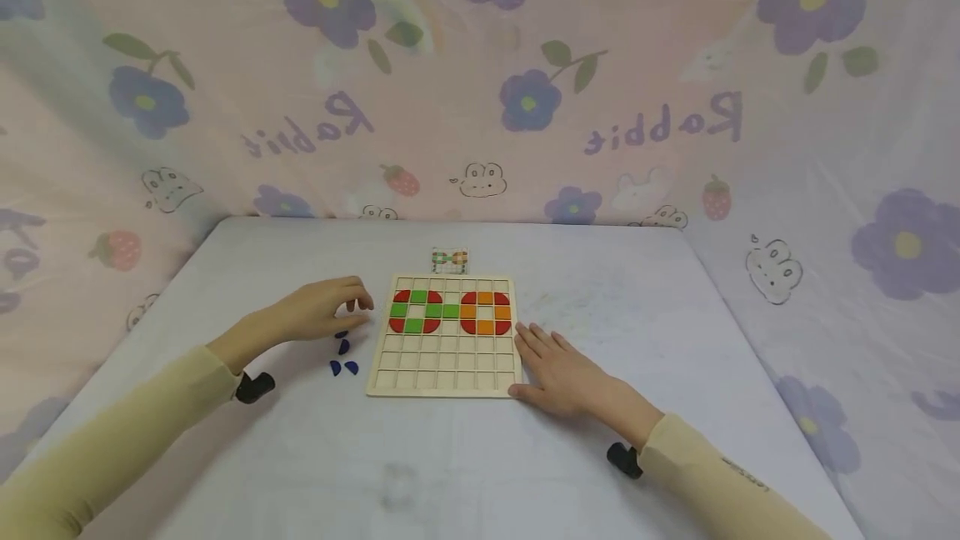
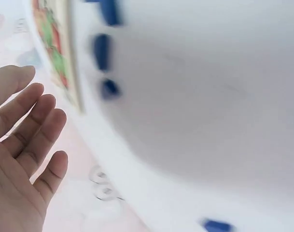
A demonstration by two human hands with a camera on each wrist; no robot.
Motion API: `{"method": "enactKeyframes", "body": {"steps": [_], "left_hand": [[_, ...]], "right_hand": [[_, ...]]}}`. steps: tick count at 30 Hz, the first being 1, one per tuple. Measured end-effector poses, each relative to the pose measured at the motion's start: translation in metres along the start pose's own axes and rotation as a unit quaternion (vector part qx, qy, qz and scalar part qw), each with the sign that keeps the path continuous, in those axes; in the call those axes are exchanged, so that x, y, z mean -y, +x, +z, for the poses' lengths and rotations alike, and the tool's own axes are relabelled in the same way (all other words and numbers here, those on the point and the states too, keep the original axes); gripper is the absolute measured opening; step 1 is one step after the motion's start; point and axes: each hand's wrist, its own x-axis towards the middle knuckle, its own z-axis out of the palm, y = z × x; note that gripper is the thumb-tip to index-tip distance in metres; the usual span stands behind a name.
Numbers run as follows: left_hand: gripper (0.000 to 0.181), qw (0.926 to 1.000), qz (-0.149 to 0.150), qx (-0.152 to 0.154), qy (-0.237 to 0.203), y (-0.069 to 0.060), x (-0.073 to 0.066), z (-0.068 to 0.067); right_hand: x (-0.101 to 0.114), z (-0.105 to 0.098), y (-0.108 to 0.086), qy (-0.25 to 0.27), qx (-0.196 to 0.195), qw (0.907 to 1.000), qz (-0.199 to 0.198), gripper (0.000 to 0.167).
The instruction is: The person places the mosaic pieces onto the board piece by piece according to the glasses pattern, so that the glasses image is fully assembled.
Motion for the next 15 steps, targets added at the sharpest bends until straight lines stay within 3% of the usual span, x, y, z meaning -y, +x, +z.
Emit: {"method": "enactKeyframes", "body": {"steps": [6, 15], "left_hand": [[0.021, 0.9998, -0.014, 0.011, 0.005, -0.025, 0.021, 0.005], [0.027, 0.9991, 0.033, 0.003, 0.028, -0.038, 0.032, 0.009]], "right_hand": [[-0.002, 0.001, -0.001, -0.004, -0.003, 1.0, 0.001, 0.084], [-0.005, 0.006, 0.002, -0.005, -0.005, 1.0, -0.001, 0.085]]}}
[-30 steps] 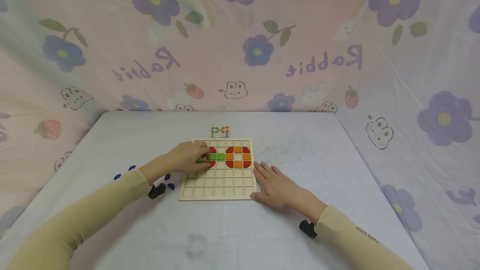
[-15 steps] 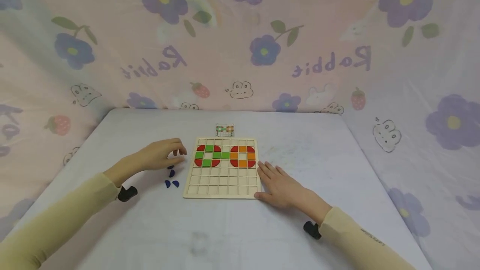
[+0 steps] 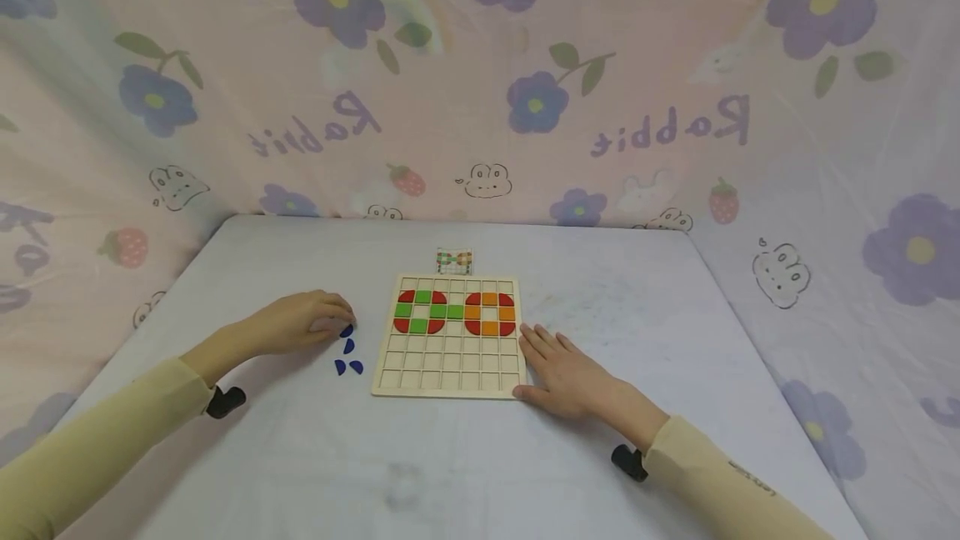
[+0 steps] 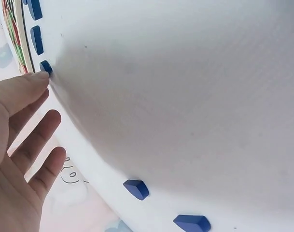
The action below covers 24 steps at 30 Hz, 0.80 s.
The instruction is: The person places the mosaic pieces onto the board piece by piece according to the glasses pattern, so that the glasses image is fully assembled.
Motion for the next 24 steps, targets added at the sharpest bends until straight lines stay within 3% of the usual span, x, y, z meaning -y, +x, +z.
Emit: {"method": "enactKeyframes", "body": {"steps": [16, 20, 24], "left_hand": [[0.021, 0.9998, -0.021, 0.004, 0.002, 0.002, -0.006, 0.004], [0.022, 0.9993, -0.031, -0.016, -0.016, 0.007, -0.006, 0.006], [0.024, 0.9976, -0.013, -0.054, -0.042, 0.015, -0.015, 0.003]], "right_hand": [[0.0, 0.001, -0.003, 0.0, 0.001, 1.0, -0.001, 0.084], [0.001, 0.0, -0.002, -0.001, 0.003, 1.0, 0.0, 0.084], [0.002, -0.002, -0.002, 0.003, 0.001, 1.0, -0.002, 0.084]]}}
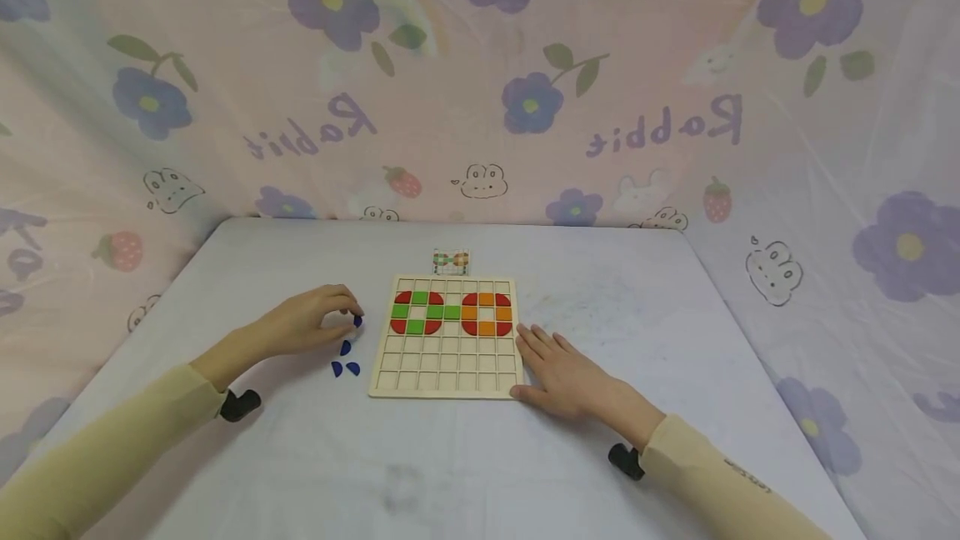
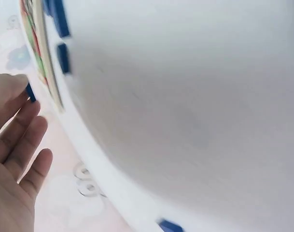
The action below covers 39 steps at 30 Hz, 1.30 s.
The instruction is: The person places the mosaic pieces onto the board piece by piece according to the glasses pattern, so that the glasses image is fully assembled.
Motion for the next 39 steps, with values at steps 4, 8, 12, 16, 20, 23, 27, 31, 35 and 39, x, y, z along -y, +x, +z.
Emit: {"method": "enactKeyframes", "body": {"steps": [4, 8, 12, 16, 20, 23, 27, 31, 35, 39], "left_hand": [[0.024, 0.9985, 0.038, -0.036, -0.018, 0.012, -0.019, -0.001], [0.024, 0.9948, 0.075, -0.062, -0.028, 0.029, -0.039, 0.0], [0.023, 0.9911, 0.103, -0.075, -0.038, 0.049, -0.059, 0.003], [0.023, 0.9872, 0.13, -0.081, -0.044, 0.066, -0.076, 0.006], [0.023, 0.9848, 0.147, -0.08, -0.048, 0.081, -0.091, 0.009], [0.023, 0.9824, 0.165, -0.074, -0.047, 0.091, -0.101, 0.015], [0.021, 0.9766, 0.202, -0.064, -0.036, 0.102, -0.112, 0.028], [0.021, 0.9759, 0.215, -0.028, -0.019, 0.11, -0.122, 0.042], [0.023, 0.9797, 0.2, 0.014, 0.003, 0.118, -0.13, 0.052], [0.025, 0.9807, 0.189, 0.041, 0.031, 0.126, -0.136, 0.056]], "right_hand": [[0.0, 0.0, 0.0, -0.002, 0.002, 1.0, -0.001, 0.085], [-0.002, 0.002, 0.002, -0.004, 0.006, 1.0, 0.001, 0.086], [-0.003, 0.002, 0.002, -0.005, 0.009, 0.9999, 0.006, 0.086], [-0.003, 0.002, 0.002, -0.004, 0.011, 0.9999, 0.009, 0.086], [-0.003, 0.001, 0.003, -0.001, 0.008, 1.0, 0.004, 0.085], [-0.002, 0.0, 0.004, -0.003, 0.005, 1.0, -0.001, 0.084], [-0.001, -0.001, 0.003, -0.003, 0.002, 1.0, -0.005, 0.084], [0.0, -0.001, 0.002, 0.004, -0.004, 0.9999, -0.01, 0.083], [0.001, -0.002, 0.0, 0.009, -0.003, 0.9999, -0.009, 0.082], [0.0, -0.003, -0.001, 0.007, 0.0, 1.0, -0.005, 0.082]]}}
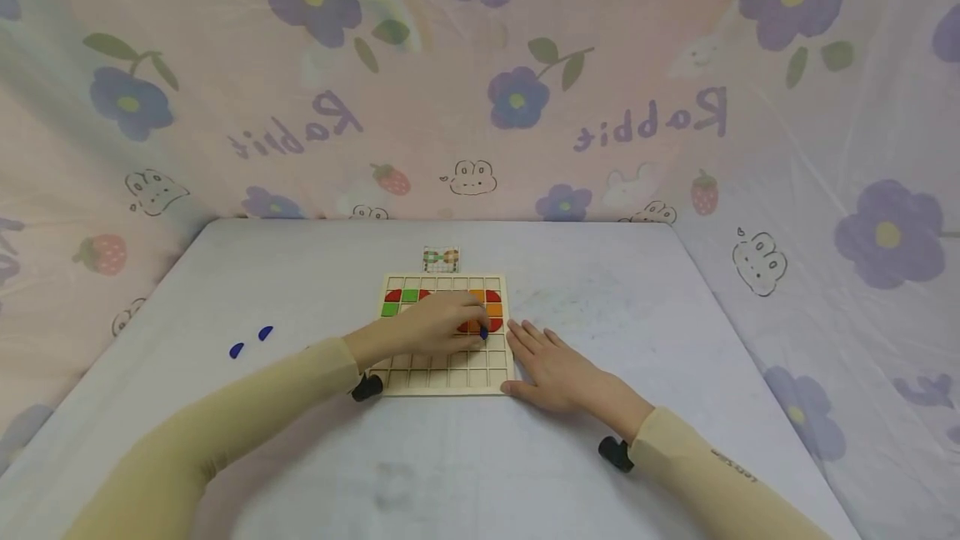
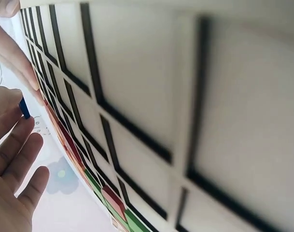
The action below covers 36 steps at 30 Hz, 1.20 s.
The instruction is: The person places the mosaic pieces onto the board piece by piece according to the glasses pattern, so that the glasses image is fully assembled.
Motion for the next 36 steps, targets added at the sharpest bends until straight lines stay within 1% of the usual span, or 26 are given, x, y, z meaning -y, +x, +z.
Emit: {"method": "enactKeyframes", "body": {"steps": [3, 8, 15, 22, 31, 33, 36], "left_hand": [[0.026, 0.9998, 0.003, 0.013, 0.016, 0.006, -0.002, 0.001], [0.027, 0.9992, 0.011, 0.032, 0.021, 0.014, -0.005, 0.005], [0.027, 0.9982, 0.003, 0.05, 0.035, 0.019, -0.007, 0.009], [0.023, 0.9971, -0.002, 0.056, 0.052, 0.02, -0.005, 0.011], [0.018, 0.9976, -0.004, 0.054, 0.042, 0.017, -0.007, 0.007], [0.019, 0.9977, -0.004, 0.056, 0.039, 0.016, -0.008, 0.006], [0.022, 0.9982, 0.0, 0.049, 0.034, 0.015, -0.007, 0.002]], "right_hand": [[-0.001, 0.001, 0.0, -0.001, 0.001, 1.0, 0.0, 0.082], [-0.002, 0.003, 0.001, -0.001, 0.002, 1.0, -0.003, 0.083], [-0.002, 0.003, 0.001, -0.005, 0.006, 1.0, 0.0, 0.083], [-0.001, 0.002, 0.001, -0.006, 0.003, 1.0, -0.003, 0.083], [0.0, 0.003, 0.001, -0.004, 0.004, 1.0, 0.0, 0.083], [0.0, 0.003, 0.0, -0.004, 0.004, 1.0, 0.001, 0.083], [-0.001, 0.003, 0.0, -0.005, 0.006, 1.0, 0.003, 0.083]]}}
